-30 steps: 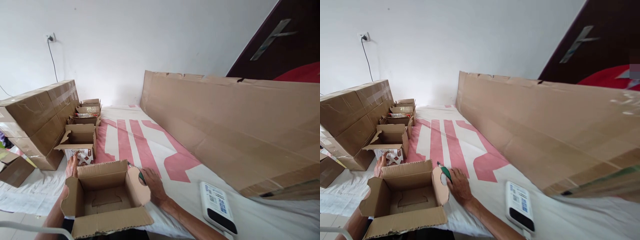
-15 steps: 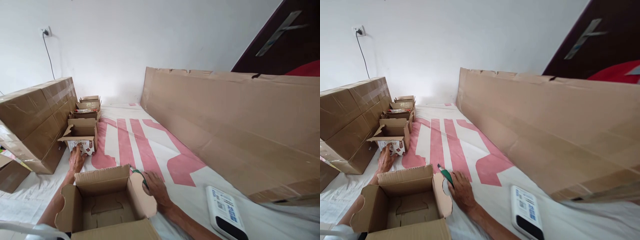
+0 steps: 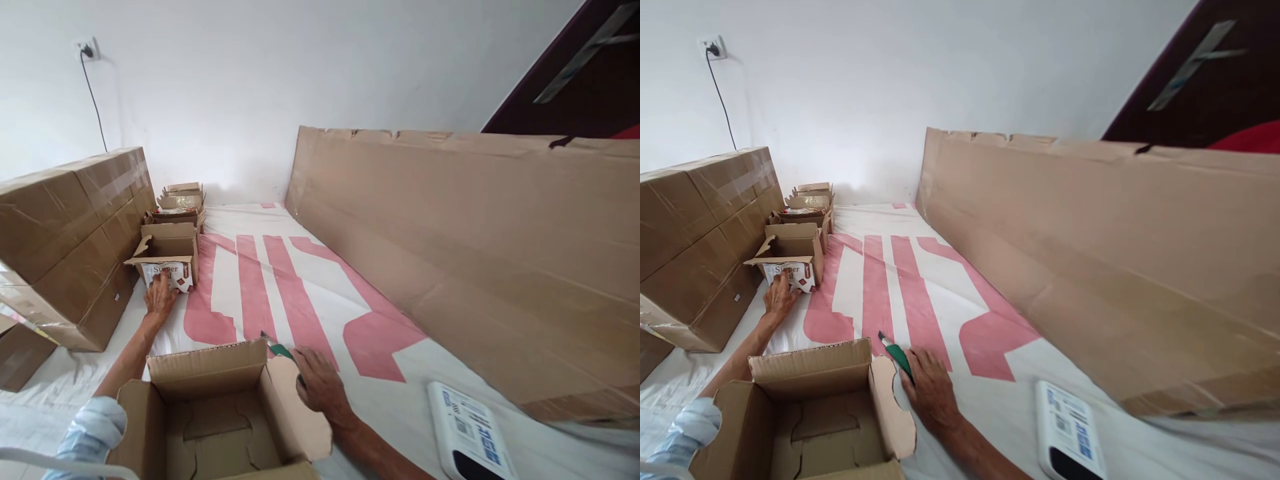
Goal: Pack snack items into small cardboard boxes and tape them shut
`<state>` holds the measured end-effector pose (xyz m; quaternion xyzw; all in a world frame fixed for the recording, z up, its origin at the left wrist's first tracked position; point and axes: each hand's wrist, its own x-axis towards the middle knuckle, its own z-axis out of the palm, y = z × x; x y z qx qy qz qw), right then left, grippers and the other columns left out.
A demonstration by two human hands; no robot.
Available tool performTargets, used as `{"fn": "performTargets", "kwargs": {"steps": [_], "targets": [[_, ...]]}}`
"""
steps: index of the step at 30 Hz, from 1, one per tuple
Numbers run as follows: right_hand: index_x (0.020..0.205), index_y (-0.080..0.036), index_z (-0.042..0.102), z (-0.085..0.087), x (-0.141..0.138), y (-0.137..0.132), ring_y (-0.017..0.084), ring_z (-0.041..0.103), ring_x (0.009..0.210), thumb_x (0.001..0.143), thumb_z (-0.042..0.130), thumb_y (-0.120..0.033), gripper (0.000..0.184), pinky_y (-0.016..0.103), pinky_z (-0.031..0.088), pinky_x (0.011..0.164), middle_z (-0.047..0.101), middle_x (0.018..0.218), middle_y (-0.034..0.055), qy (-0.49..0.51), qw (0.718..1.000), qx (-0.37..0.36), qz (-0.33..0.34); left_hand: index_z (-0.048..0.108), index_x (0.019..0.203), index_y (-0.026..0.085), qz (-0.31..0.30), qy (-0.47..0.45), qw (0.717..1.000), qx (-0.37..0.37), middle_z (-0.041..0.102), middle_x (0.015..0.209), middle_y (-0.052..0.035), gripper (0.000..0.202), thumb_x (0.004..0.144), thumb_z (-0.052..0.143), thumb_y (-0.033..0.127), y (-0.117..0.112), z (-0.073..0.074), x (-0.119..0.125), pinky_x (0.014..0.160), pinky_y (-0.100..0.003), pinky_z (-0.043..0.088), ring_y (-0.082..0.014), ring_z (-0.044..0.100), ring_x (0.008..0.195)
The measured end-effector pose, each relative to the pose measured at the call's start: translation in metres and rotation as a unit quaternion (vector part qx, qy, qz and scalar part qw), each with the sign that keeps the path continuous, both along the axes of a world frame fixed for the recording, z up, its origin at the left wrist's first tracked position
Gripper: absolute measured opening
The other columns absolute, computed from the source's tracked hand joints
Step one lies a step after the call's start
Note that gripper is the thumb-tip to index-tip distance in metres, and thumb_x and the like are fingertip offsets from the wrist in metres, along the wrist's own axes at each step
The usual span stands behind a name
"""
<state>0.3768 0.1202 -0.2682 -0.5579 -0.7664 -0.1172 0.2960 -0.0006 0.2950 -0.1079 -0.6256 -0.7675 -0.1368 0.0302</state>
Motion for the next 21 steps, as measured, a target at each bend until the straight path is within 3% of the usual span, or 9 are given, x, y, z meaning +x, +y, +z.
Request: {"fn": "performTargets", "kwargs": {"steps": [21], "targets": [[0.125, -0.017, 0.069, 0.012, -0.004, 0.000, 0.031, 0.063, 0.107, 0.092, 0.048, -0.011, 0.039, 0.043, 0.051, 0.091, 0.072, 0.117, 0.0159, -0.004, 1.000, 0.015, -0.003, 0.050, 0.148, 0.021, 0.000, 0.015, 1.000, -0.027, 0.064, 0.144, -0.0222, 0.063, 0.092, 0.078, 0.029, 0.067, 0.017, 0.003, 0.102, -0.048, 0.054, -0.0408, 0.067, 0.131]]}}
